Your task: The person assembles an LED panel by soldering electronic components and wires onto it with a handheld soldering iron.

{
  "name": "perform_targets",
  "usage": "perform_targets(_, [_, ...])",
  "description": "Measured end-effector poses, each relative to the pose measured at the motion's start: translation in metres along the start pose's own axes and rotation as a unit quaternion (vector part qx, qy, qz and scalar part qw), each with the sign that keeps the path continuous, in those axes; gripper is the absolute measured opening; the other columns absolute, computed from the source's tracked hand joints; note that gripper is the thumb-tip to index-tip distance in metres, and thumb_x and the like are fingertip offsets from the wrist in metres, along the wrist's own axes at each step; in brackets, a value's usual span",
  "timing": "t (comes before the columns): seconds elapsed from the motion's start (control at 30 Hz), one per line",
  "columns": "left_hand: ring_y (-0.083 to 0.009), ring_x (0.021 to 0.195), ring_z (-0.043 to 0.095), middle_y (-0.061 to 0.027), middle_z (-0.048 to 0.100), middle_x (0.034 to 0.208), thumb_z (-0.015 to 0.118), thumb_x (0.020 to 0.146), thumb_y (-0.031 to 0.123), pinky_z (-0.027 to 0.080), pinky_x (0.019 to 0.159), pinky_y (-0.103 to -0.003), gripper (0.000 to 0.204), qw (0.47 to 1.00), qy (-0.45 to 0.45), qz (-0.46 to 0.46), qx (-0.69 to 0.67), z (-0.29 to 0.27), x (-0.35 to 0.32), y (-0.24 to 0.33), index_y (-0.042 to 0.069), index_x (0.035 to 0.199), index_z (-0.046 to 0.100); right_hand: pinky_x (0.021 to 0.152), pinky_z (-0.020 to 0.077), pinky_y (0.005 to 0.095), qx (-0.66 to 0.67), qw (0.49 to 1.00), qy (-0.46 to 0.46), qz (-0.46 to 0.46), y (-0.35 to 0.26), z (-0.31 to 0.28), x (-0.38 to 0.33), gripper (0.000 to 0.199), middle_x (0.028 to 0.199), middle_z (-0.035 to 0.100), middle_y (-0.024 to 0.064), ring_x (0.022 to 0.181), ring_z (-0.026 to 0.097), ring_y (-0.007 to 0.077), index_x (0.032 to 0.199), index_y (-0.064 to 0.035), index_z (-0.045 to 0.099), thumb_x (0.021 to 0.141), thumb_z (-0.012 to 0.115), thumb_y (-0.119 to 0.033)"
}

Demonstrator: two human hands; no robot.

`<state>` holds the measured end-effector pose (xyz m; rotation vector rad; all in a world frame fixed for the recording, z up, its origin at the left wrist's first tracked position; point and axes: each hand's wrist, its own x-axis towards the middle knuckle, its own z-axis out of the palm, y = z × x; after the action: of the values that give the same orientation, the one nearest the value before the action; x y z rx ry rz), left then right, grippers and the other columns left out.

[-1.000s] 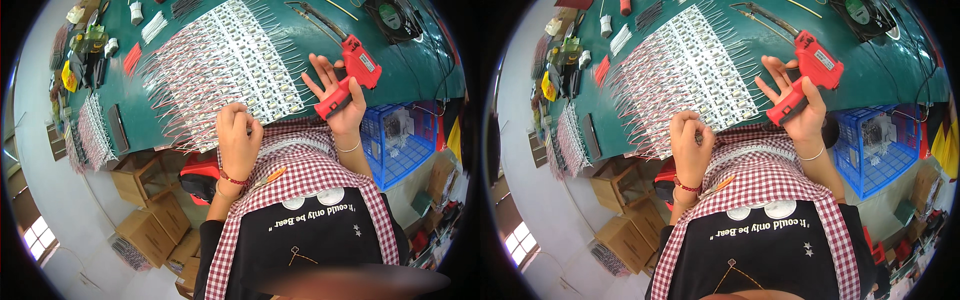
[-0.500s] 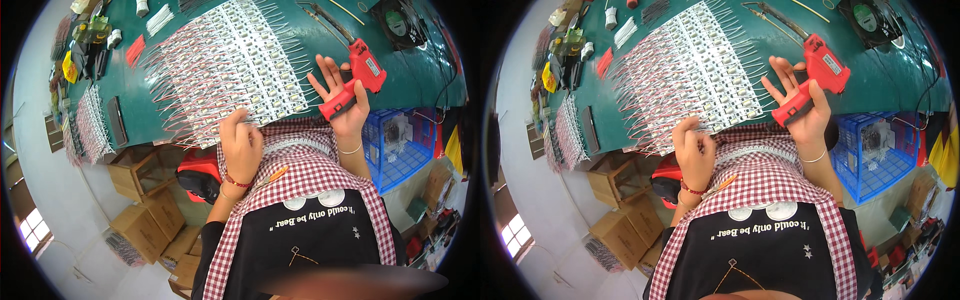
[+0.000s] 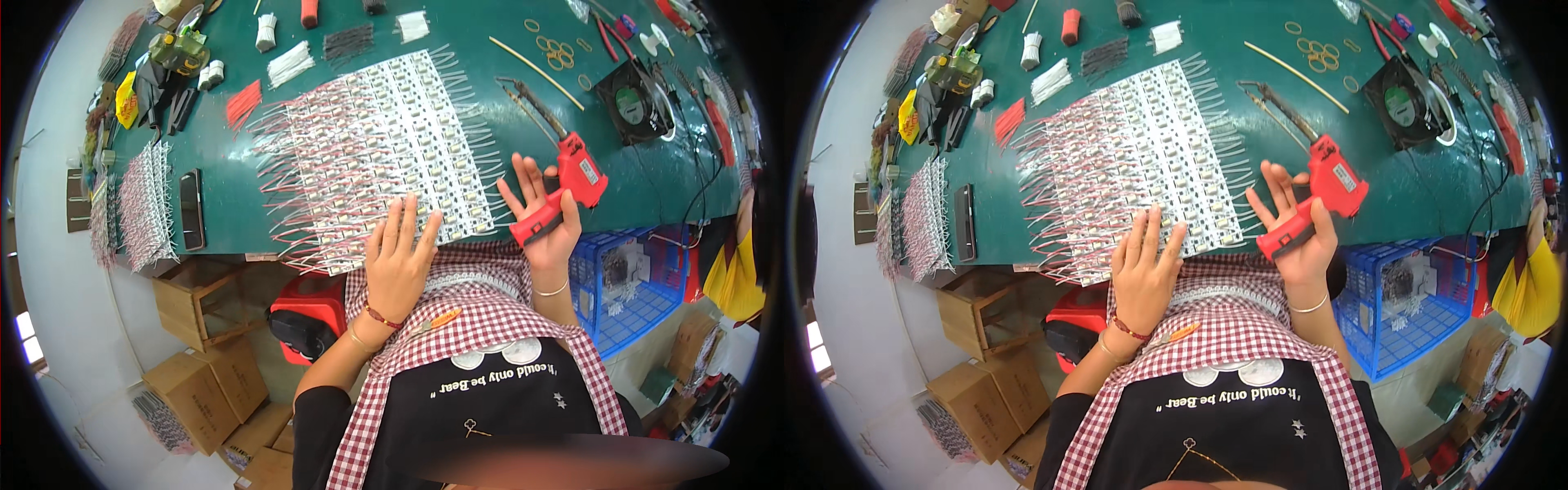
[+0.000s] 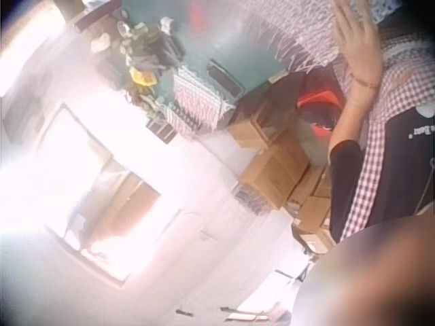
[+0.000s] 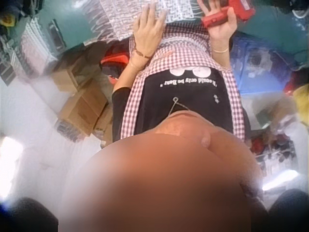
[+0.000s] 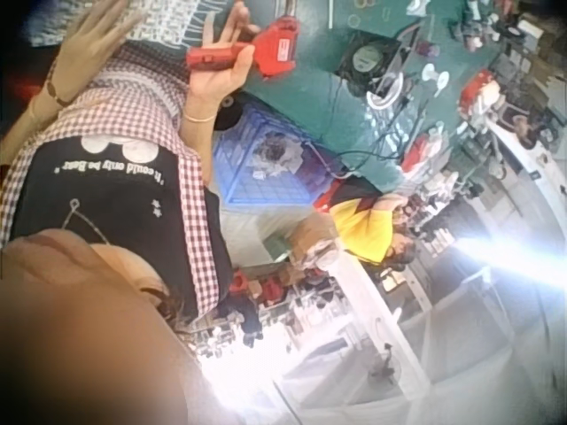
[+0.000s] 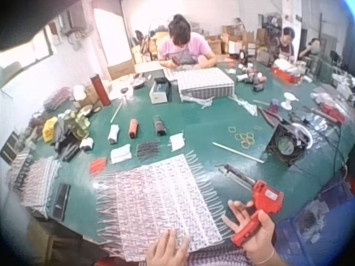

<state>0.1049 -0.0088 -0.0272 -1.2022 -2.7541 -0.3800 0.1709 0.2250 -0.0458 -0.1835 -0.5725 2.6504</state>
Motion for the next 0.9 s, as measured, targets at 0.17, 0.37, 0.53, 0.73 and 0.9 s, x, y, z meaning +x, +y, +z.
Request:
perform_targets(0.17, [-0.0254,0.132,0.049,-0.0152,0.051,0.145,0.070,0.081,0.018,0.036,0.102,-0.040,0.053,0.999,0.045,0.004,-0.016,0.007,-0.002,0.000,0.020,0.133,0.060,0.118,0.0168,0.0632,0.006,1.000,-0.004,0.006,-0.001,0.002,-0.001,0.032,0.138,0.052,0.0198,0.145,0.029,0.0337,0.119,-0.0094,0.053,0.094,0.061,-0.028])
perform_targets(0.37, [-0.0273,0.125,0.055,-0.0201,0.053,0.141,0.067,0.085,0.024,0.040,0.086,-0.037,0.048,0.996,0.079,0.035,-0.003,0.014,0.000,0.008,0.019,0.132,0.061,0.117,0.0190,0.0634,0.009,0.999,0.025,0.021,-0.004,0.005,0.003,0.031,0.137,0.053,0.0202,0.143,0.032,0.0349,0.119,-0.0087,0.055,0.095,0.061,-0.028])
perform_targets(0.53, [-0.0263,0.122,0.057,-0.0237,0.053,0.139,0.064,0.087,0.025,0.039,0.085,-0.036,0.046,0.996,0.044,0.072,0.004,0.003,-0.013,0.013,0.019,0.133,0.061,0.115,0.0221,0.0646,0.018,0.998,0.036,0.045,-0.020,0.014,0.004,0.031,0.136,0.054,0.0193,0.143,0.034,0.0354,0.119,-0.0092,0.055,0.095,0.061,-0.029])
perform_targets(0.73, [-0.0267,0.136,0.043,-0.0120,0.044,0.149,0.075,0.075,0.026,0.025,0.113,-0.050,0.063,0.997,-0.012,0.063,-0.039,-0.055,0.033,-0.018,0.014,0.134,0.055,0.114,0.0237,0.0648,0.014,0.997,0.051,0.050,-0.030,0.024,0.003,0.029,0.133,0.056,0.0172,0.142,0.035,0.0345,0.119,-0.0098,0.056,0.096,0.058,-0.028])
perform_targets(0.9, [-0.0332,0.140,0.038,-0.0185,0.041,0.149,0.067,0.087,0.030,0.026,0.114,-0.050,0.063,0.992,0.010,0.089,-0.088,-0.010,0.133,-0.085,-0.001,0.138,0.046,0.116,0.0231,0.0627,0.046,0.997,0.030,0.057,-0.023,0.039,0.016,0.029,0.133,0.056,0.0160,0.141,0.037,0.0326,0.119,-0.0106,0.056,0.096,0.059,-0.027])
